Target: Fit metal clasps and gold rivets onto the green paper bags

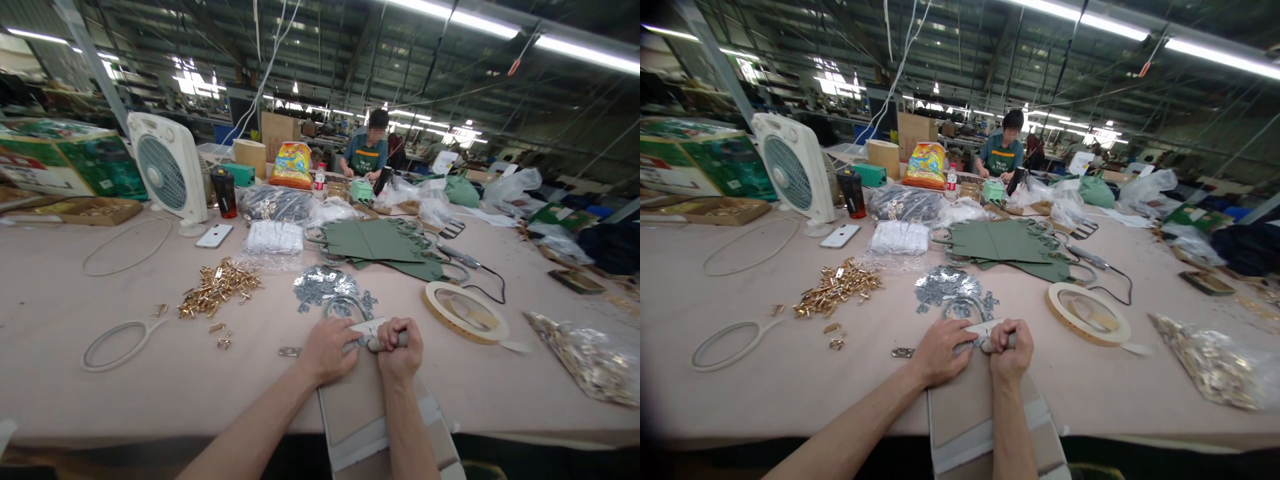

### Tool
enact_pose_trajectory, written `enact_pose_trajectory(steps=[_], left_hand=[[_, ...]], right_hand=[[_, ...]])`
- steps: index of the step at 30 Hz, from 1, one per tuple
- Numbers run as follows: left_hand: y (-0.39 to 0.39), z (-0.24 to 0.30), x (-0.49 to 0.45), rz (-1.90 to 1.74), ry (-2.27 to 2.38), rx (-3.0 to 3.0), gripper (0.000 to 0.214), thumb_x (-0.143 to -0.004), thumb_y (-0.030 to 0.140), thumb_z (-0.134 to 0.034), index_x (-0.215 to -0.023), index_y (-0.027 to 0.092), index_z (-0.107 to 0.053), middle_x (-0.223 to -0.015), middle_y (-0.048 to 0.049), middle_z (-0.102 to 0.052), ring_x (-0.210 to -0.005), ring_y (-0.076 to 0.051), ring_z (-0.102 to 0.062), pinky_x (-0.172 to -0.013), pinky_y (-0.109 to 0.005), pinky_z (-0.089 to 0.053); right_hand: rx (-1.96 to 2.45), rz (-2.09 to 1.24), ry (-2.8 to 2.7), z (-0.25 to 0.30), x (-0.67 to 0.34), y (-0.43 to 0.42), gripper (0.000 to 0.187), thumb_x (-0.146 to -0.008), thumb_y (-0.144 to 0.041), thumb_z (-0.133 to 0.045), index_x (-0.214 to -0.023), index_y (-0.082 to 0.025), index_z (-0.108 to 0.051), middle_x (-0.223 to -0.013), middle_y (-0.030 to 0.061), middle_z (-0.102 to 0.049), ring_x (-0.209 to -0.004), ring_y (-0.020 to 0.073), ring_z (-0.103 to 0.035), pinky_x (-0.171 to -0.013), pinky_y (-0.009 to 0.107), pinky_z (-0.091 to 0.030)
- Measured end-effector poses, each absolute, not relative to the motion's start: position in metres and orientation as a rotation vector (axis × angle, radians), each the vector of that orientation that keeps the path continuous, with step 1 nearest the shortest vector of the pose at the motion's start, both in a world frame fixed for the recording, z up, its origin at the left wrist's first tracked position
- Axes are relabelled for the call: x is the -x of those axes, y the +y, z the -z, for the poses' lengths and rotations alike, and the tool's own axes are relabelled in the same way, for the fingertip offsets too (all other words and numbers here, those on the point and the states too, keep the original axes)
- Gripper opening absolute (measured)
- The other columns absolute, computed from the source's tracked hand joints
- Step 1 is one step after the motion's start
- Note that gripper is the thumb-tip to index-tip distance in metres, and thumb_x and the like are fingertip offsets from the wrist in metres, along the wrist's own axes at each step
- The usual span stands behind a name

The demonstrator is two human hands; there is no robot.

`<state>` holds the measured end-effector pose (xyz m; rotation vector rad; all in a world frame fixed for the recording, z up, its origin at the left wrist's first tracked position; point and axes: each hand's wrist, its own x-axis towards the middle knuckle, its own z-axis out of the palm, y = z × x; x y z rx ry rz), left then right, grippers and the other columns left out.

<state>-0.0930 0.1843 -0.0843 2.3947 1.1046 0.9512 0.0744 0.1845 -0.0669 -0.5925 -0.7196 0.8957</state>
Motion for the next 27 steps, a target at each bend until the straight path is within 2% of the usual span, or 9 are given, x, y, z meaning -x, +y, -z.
enact_pose_trajectory(steps=[6, 20, 27], left_hand=[[0.184, 0.086, 0.092, -0.961, 1.121, -2.364, 0.030, -0.088, 0.028, -0.066, -0.116, 0.026, -0.075, -0.133, -0.0064, -0.069, -0.117, -0.028, -0.064, -0.103, -0.045, -0.048], [0.185, 0.088, 0.091, -0.938, 1.177, -2.340, 0.028, -0.087, 0.030, -0.068, -0.114, 0.027, -0.077, -0.133, -0.0049, -0.071, -0.111, -0.028, -0.066, -0.098, -0.045, -0.048], [0.184, 0.082, 0.094, -0.900, 1.142, -2.351, 0.026, -0.090, 0.029, -0.065, -0.114, 0.027, -0.074, -0.122, -0.0038, -0.074, -0.106, -0.026, -0.066, -0.095, -0.042, -0.047]], right_hand=[[0.536, -0.903, -0.794, 0.066, -0.068, 0.181, 0.040, -0.098, -0.046, -0.056, -0.068, -0.020, -0.059, -0.051, -0.0073, -0.039, -0.040, 0.0069, -0.032, -0.043, 0.020, -0.028], [0.674, -0.700, -0.819, 0.073, -0.051, 0.178, 0.031, -0.097, -0.036, -0.059, -0.070, -0.021, -0.057, -0.053, -0.0073, -0.041, -0.041, 0.0077, -0.034, -0.043, 0.020, -0.031], [0.730, -0.637, -0.823, 0.077, -0.046, 0.180, 0.031, -0.097, -0.035, -0.058, -0.070, -0.021, -0.057, -0.054, -0.0066, -0.041, -0.043, 0.0081, -0.036, -0.043, 0.021, -0.032]])
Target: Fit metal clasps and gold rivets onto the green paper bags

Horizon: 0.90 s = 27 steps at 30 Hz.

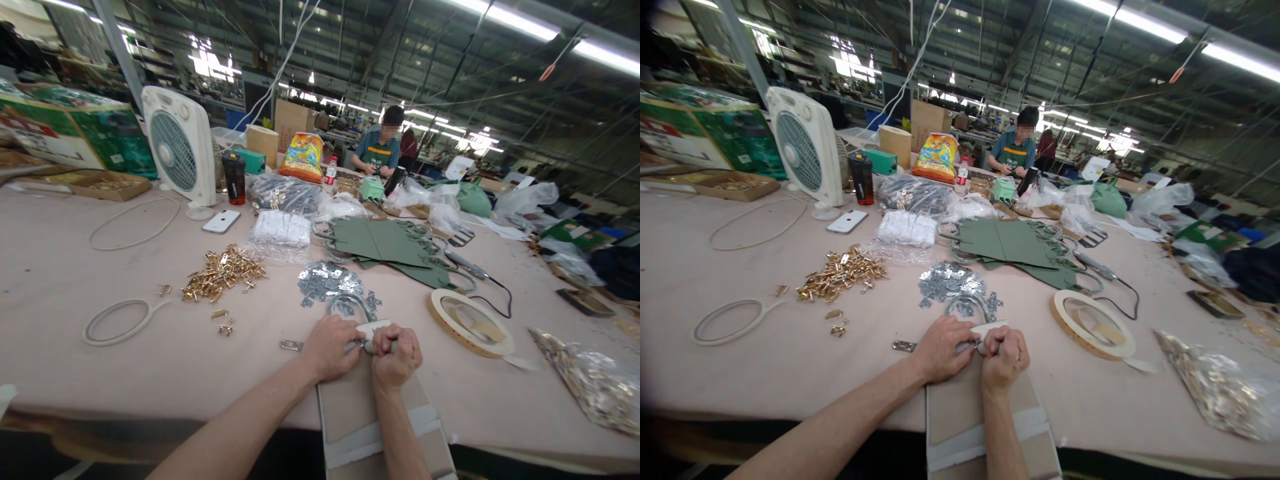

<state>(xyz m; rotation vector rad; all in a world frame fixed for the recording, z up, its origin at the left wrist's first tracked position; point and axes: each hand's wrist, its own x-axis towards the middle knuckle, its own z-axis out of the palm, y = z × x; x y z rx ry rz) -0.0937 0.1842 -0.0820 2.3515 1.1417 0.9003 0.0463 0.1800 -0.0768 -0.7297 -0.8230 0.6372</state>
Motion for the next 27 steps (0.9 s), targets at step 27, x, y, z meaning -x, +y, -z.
enact_pose_trajectory(steps=[27], left_hand=[[0.185, 0.080, 0.097, -0.852, 1.153, -2.367, 0.024, -0.094, 0.030, -0.062, -0.114, 0.030, -0.074, -0.123, -0.0034, -0.073, -0.110, -0.027, -0.065, -0.098, -0.044, -0.044]], right_hand=[[0.924, -0.594, -0.974, 0.066, -0.039, 0.188, 0.037, -0.097, -0.042, -0.062, -0.067, -0.020, -0.057, -0.051, -0.0074, -0.041, -0.040, 0.0078, -0.039, -0.039, 0.020, -0.030]])
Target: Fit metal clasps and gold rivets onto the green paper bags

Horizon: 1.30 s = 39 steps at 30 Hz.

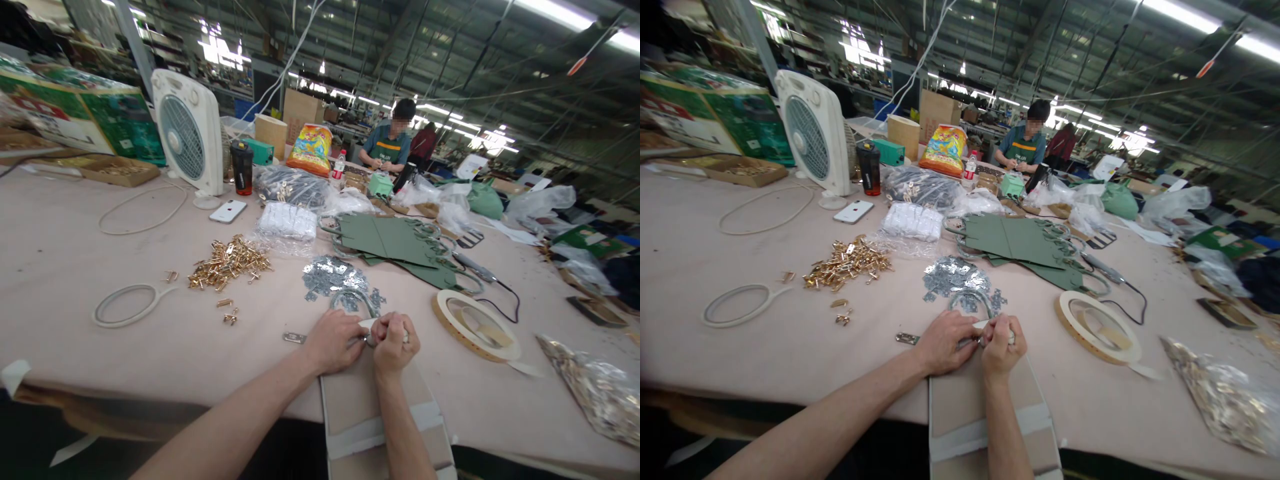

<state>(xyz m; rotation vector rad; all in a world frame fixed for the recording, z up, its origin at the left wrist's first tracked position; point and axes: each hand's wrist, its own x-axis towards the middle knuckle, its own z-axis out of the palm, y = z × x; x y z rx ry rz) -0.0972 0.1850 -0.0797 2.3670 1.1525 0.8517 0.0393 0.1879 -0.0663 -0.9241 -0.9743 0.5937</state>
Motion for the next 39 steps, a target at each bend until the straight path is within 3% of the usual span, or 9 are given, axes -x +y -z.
enact_pose_trajectory(steps=[6, 16, 28, 35, 39], left_hand=[[0.185, 0.084, 0.097, -0.912, 1.143, -2.365, 0.027, -0.091, 0.030, -0.066, -0.116, 0.028, -0.075, -0.127, -0.0033, -0.073, -0.110, -0.027, -0.065, -0.099, -0.043, -0.046], [0.187, 0.094, 0.095, -0.952, 1.152, -2.382, 0.027, -0.091, 0.032, -0.067, -0.117, 0.028, -0.075, -0.130, -0.0024, -0.072, -0.111, -0.026, -0.066, -0.098, -0.043, -0.048], [0.188, 0.088, 0.098, -0.886, 1.117, -2.378, 0.025, -0.090, 0.031, -0.064, -0.113, 0.030, -0.075, -0.133, -0.0021, -0.070, -0.111, -0.027, -0.065, -0.097, -0.043, -0.046], [0.188, 0.084, 0.098, -0.861, 1.095, -2.382, 0.024, -0.090, 0.029, -0.061, -0.111, 0.023, -0.068, -0.113, -0.0048, -0.073, -0.101, -0.026, -0.065, -0.089, -0.041, -0.047], [0.184, 0.080, 0.097, -0.844, 1.185, -2.354, 0.028, -0.090, 0.037, -0.063, -0.114, 0.023, -0.064, -0.112, -0.0064, -0.072, -0.103, -0.028, -0.064, -0.092, -0.042, -0.046]], right_hand=[[0.686, -0.745, -0.803, 0.069, -0.052, 0.188, 0.033, -0.097, -0.038, -0.055, -0.069, -0.020, -0.054, -0.051, -0.0093, -0.037, -0.038, 0.0062, -0.030, -0.040, 0.019, -0.029], [0.646, -0.676, -0.855, 0.075, -0.049, 0.185, 0.033, -0.100, -0.033, -0.051, -0.070, -0.020, -0.054, -0.051, -0.0089, -0.039, -0.038, 0.0065, -0.032, -0.042, 0.019, -0.032], [1.007, -0.636, -1.056, 0.073, -0.042, 0.191, 0.039, -0.099, -0.044, -0.057, -0.069, -0.020, -0.055, -0.050, -0.0080, -0.041, -0.039, 0.0091, -0.038, -0.038, 0.022, -0.029], [1.238, -0.452, -1.450, 0.064, -0.033, 0.201, 0.044, -0.099, -0.047, -0.058, -0.065, -0.021, -0.050, -0.057, -0.0049, -0.046, -0.057, 0.0122, -0.043, -0.056, 0.025, -0.039], [1.178, -0.560, -1.319, 0.062, -0.035, 0.197, 0.042, -0.098, -0.048, -0.058, -0.067, -0.021, -0.050, -0.055, -0.0059, -0.043, -0.053, 0.0115, -0.041, -0.051, 0.024, -0.036]])
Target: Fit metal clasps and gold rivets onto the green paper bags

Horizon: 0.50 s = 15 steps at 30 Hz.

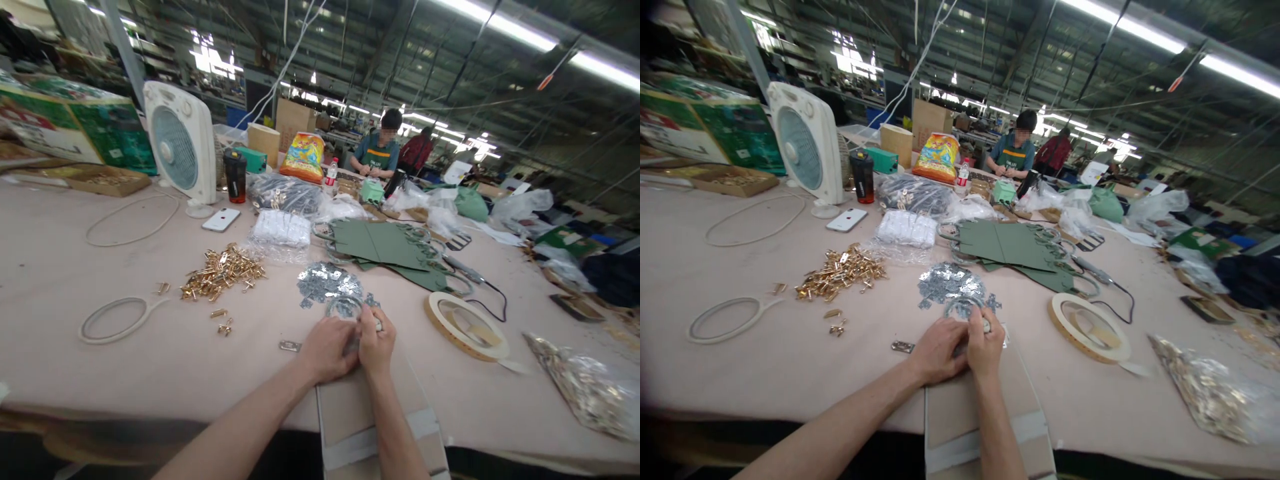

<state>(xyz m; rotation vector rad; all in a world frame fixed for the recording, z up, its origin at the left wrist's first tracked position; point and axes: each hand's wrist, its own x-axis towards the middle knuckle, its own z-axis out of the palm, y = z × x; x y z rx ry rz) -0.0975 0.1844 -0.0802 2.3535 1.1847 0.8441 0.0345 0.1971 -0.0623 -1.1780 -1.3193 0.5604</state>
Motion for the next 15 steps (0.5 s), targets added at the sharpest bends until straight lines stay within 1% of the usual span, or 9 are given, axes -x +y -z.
enact_pose_trajectory(steps=[2, 5, 9, 12, 15], left_hand=[[0.182, 0.079, 0.097, -0.858, 1.222, -2.361, 0.033, -0.092, 0.043, -0.063, -0.119, 0.024, -0.062, -0.118, -0.0068, -0.071, -0.109, -0.029, -0.062, -0.096, -0.044, -0.045], [0.178, 0.076, 0.096, -0.868, 1.245, -2.402, 0.044, -0.093, 0.049, -0.063, -0.130, 0.025, -0.059, -0.123, -0.0074, -0.068, -0.113, -0.030, -0.059, -0.100, -0.047, -0.044], [0.177, 0.075, 0.098, -0.825, 1.276, -2.447, 0.049, -0.093, 0.052, -0.062, -0.135, 0.026, -0.058, -0.116, -0.0079, -0.068, -0.109, -0.030, -0.059, -0.098, -0.046, -0.045], [0.178, 0.075, 0.099, -0.798, 1.290, -2.469, 0.042, -0.096, 0.052, -0.059, -0.128, 0.025, -0.062, -0.111, -0.0078, -0.067, -0.106, -0.029, -0.059, -0.095, -0.044, -0.046], [0.179, 0.077, 0.099, -0.794, 1.301, -2.475, 0.035, -0.098, 0.052, -0.057, -0.115, 0.023, -0.066, -0.105, -0.0078, -0.067, -0.104, -0.028, -0.059, -0.093, -0.043, -0.046]], right_hand=[[1.086, -0.696, -1.106, 0.059, -0.042, 0.196, 0.040, -0.099, -0.049, -0.057, -0.071, -0.021, -0.052, -0.052, -0.0076, -0.041, -0.045, 0.0101, -0.037, -0.044, 0.022, -0.032], [0.953, -0.742, -0.854, 0.050, -0.056, 0.201, 0.036, -0.098, -0.047, -0.059, -0.074, -0.021, -0.052, -0.051, -0.0092, -0.041, -0.040, 0.0079, -0.034, -0.039, 0.020, -0.028], [0.943, -0.839, -0.886, 0.038, -0.059, 0.218, 0.038, -0.094, -0.050, -0.063, -0.073, -0.021, -0.051, -0.050, -0.0098, -0.041, -0.039, 0.0068, -0.034, -0.038, 0.018, -0.027], [1.025, -0.954, -1.016, 0.039, -0.048, 0.230, 0.042, -0.091, -0.056, -0.065, -0.072, -0.022, -0.050, -0.049, -0.0098, -0.041, -0.038, 0.0071, -0.033, -0.036, 0.019, -0.026], [1.112, -0.936, -1.146, 0.045, -0.036, 0.235, 0.046, -0.089, -0.061, -0.066, -0.070, -0.022, -0.050, -0.047, -0.0101, -0.039, -0.037, 0.0076, -0.032, -0.035, 0.021, -0.025]])
